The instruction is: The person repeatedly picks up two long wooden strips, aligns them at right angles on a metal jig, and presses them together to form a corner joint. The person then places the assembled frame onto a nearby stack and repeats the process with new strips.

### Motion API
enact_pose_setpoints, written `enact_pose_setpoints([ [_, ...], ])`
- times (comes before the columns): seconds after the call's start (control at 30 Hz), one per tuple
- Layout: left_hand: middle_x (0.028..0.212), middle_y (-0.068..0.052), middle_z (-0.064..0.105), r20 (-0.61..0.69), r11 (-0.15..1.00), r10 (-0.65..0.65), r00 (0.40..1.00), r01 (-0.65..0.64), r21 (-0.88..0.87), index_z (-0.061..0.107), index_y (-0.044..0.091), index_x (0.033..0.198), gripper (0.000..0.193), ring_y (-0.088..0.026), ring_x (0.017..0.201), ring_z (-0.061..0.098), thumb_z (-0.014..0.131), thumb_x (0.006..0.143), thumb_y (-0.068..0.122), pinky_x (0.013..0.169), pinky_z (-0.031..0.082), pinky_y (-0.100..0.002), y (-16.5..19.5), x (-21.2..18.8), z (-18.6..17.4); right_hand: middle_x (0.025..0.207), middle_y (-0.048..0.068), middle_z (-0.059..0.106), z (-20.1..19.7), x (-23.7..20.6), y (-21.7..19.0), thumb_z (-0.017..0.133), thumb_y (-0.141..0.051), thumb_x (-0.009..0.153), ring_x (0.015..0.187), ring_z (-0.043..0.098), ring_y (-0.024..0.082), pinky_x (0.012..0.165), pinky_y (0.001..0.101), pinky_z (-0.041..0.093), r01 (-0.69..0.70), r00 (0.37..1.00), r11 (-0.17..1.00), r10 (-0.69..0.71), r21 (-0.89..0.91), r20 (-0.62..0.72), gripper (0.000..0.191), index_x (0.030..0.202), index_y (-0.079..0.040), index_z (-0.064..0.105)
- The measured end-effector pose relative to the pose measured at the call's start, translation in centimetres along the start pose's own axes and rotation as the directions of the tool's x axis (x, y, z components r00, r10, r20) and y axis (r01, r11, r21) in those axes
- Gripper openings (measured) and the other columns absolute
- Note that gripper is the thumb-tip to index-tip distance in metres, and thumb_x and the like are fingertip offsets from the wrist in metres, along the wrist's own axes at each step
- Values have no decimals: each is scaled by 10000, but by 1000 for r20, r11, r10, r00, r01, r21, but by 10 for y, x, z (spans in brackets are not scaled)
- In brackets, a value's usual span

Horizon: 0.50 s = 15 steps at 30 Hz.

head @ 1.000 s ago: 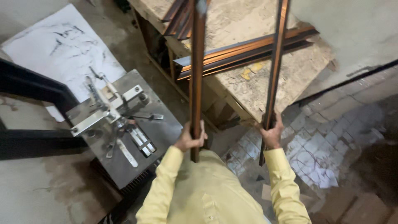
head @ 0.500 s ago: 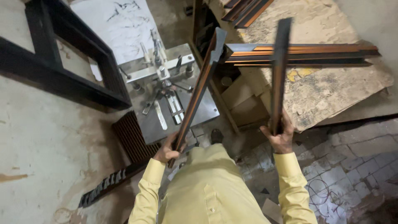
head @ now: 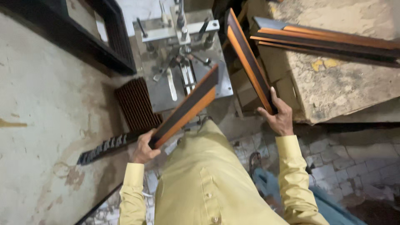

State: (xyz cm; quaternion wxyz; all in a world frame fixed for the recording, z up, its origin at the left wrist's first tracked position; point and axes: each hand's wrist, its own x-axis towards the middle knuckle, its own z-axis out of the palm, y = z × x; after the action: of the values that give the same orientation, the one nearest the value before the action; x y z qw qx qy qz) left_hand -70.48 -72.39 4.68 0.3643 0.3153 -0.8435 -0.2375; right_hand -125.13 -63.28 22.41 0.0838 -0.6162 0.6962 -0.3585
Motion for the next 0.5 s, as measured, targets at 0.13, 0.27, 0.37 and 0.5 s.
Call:
enact_pose_setpoints([
  [0.13,1269,-227,666,113,852,-523,845,518,74,566,48,1367,809,-397,1191,622,800,597,139,1037,484,-471,36,-9,-38,902,145,611,19,-29,23,869,-422,808,775,628,314,726,421,533,-2,994,977,26,-212,111,918,1600,-202,459],
  [0.27,1249,-176,688,25,757,-625,780,598,262,539,219,1476,876,-390,1133,648,789,640,151,991,487,-499,66,-9,-69,862,124,588,39,-56,44,765,-634,754,696,621,328,639,462,534,33,976,927,51,-373,214,944,1567,-278,444],
  [0.37,1143,-150,701,14,660,-683,730,610,439,518,321,1522,881,-391,1035,673,804,691,250,918,517,-513,70,-9,-75,885,117,597,61,-64,51,669,-715,791,716,640,339,612,477,525,-2,938,898,153,-439,310,904,1582,-341,438],
  [0.5,1039,-146,701,-34,634,-611,791,514,578,506,321,1586,852,-405,887,679,792,804,503,776,536,-534,57,-5,-63,990,142,636,98,-59,59,595,-760,847,688,660,332,593,452,544,64,950,902,76,-426,303,845,1580,-385,408],
])
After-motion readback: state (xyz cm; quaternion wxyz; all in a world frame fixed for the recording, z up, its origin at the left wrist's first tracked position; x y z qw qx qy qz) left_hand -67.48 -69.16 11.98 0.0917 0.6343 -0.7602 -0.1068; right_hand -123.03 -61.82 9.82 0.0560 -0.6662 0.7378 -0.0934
